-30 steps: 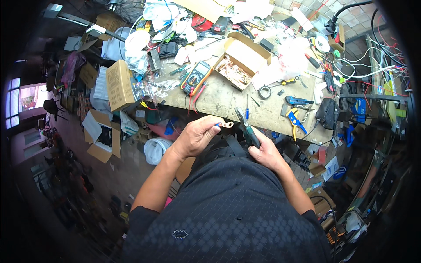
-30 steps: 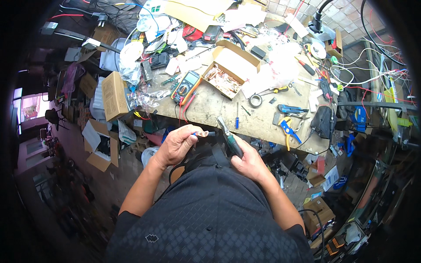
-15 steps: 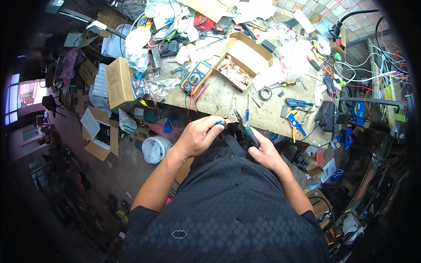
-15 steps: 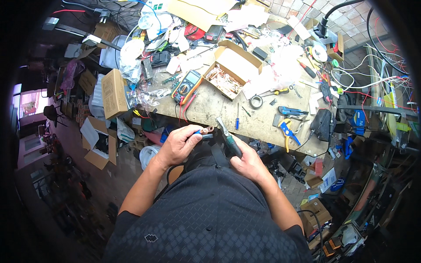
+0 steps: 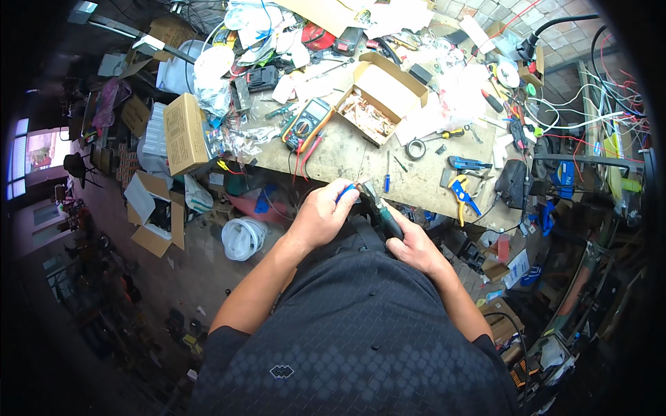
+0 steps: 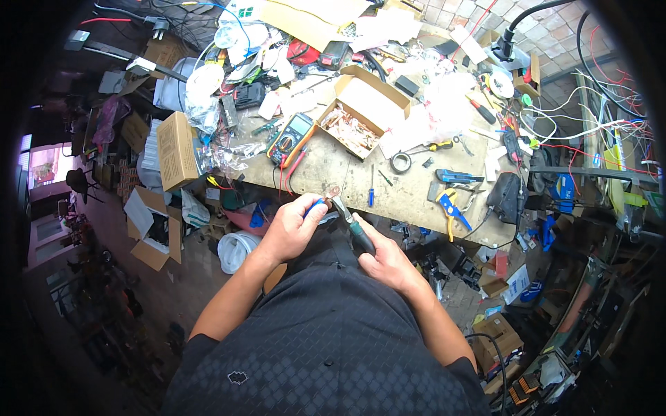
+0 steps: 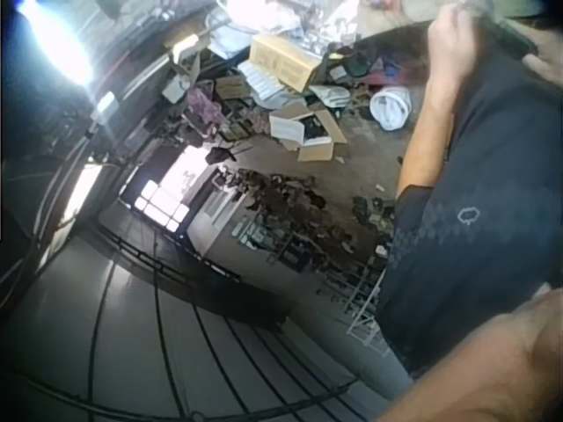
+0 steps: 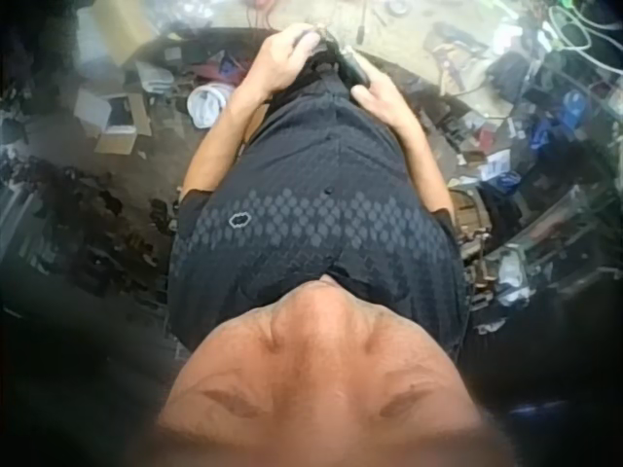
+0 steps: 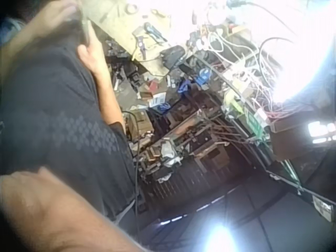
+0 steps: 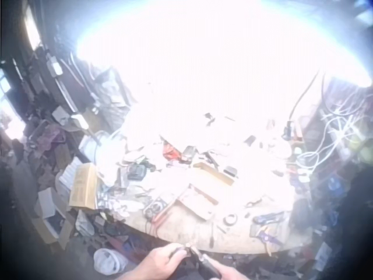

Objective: The person works at a cluttered workbench, stripping and twisting wires, then uses pliers and a hammer on a yellow cylindrical object on the floor. They return to the bench to continue manipulating small components and wires.

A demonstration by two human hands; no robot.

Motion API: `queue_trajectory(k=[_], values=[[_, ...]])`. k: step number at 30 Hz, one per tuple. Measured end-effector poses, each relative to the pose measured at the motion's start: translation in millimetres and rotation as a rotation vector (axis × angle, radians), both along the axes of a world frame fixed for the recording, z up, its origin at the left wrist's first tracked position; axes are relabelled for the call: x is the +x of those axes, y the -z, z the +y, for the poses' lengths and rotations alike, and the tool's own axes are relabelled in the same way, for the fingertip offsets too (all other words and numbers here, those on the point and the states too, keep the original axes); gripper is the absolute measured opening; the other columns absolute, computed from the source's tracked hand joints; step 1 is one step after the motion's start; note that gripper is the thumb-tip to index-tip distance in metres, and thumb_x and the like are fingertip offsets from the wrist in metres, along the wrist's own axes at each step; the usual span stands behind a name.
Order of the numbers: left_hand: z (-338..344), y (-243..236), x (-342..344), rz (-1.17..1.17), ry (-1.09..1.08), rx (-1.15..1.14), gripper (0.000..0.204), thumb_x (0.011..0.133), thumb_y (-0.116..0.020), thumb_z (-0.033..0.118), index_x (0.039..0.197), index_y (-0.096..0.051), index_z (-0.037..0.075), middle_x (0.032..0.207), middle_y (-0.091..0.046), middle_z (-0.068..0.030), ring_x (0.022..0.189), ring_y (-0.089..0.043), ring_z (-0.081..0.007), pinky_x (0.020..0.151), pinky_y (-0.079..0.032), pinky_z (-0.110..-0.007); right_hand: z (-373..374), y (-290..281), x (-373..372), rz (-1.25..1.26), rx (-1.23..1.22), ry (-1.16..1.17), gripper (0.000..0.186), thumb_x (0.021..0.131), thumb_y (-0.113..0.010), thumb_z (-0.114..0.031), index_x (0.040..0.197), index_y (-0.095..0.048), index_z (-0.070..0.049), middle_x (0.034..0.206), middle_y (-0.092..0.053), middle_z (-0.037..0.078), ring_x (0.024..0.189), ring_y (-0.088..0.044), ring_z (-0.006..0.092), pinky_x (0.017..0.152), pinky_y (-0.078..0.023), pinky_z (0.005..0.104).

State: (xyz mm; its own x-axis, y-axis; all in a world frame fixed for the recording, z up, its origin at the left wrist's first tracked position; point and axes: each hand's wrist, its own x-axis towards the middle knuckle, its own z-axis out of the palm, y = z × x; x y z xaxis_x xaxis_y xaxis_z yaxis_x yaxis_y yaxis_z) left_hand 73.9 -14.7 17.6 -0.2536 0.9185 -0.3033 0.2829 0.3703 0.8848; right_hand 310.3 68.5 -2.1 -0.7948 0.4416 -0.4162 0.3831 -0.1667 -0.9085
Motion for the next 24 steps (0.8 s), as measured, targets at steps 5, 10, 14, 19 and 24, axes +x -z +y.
queue_trajectory(k=[5, 10, 14, 19, 24], values=[[1.9, 7.7, 12.0, 0.082, 0.020, -0.001, 0.023, 0.104, -0.062, 0.018, 0.113, -0.067, -0.002, 0.086, -0.069, -0.0205, 0.080, -0.070, -0.0286, 0.074, -0.053, -0.039, -1.3, -4.6, -2.7, 0.001, -0.022, 0.005, 0.079, 0.083, -0.052, 0.000, 0.161, -0.035, -0.001, 0.134, -0.063, 0.018, 0.117, -0.060, 0.0172, 0.104, -0.045, 0.0280], [2.6, 7.0, 17.7, 0.177, 0.053, -0.050, 0.025, 0.101, -0.064, 0.020, 0.112, -0.066, -0.001, 0.090, -0.070, -0.0253, 0.085, -0.070, -0.0423, 0.075, -0.054, -0.044, -7.4, 15.1, 1.0, 0.050, 0.152, 0.006, 0.079, 0.082, -0.054, -0.003, 0.159, -0.037, 0.000, 0.146, -0.056, 0.025, 0.133, -0.057, 0.0329, 0.114, -0.042, 0.0362], [2.0, 4.6, 20.6, 0.224, 0.072, -0.051, 0.027, 0.101, -0.064, 0.023, 0.113, -0.067, -0.001, 0.095, -0.071, -0.0267, 0.091, -0.069, -0.0450, 0.078, -0.055, -0.047, -12.4, 12.1, 0.5, -0.083, 0.166, 0.023, 0.078, 0.081, -0.061, -0.011, 0.156, -0.041, 0.000, 0.143, -0.056, 0.026, 0.132, -0.057, 0.0382, 0.112, -0.044, 0.0394], [2.3, 7.2, 24.0, 0.208, 0.073, -0.099, 0.028, 0.101, -0.065, 0.024, 0.112, -0.067, -0.001, 0.096, -0.071, -0.0264, 0.092, -0.070, -0.0442, 0.078, -0.055, -0.047, -14.4, 10.2, 1.4, -0.171, 0.037, 0.017, 0.067, 0.081, -0.066, -0.018, 0.144, -0.049, -0.001, 0.125, -0.064, 0.023, 0.119, -0.064, 0.0343, 0.105, -0.048, 0.0402], [-0.2, 9.9, 28.3, 0.126, 0.021, -0.114, 0.036, 0.100, -0.067, 0.032, 0.112, -0.067, -0.001, 0.094, -0.071, -0.0234, 0.087, -0.071, -0.0391, 0.077, -0.055, -0.044, -23.8, 14.3, 0.3, -0.144, 0.000, 0.086, 0.058, 0.083, -0.068, -0.018, 0.138, -0.052, -0.003, 0.106, -0.068, 0.017, 0.102, -0.068, 0.0302, 0.096, -0.052, 0.0389]])
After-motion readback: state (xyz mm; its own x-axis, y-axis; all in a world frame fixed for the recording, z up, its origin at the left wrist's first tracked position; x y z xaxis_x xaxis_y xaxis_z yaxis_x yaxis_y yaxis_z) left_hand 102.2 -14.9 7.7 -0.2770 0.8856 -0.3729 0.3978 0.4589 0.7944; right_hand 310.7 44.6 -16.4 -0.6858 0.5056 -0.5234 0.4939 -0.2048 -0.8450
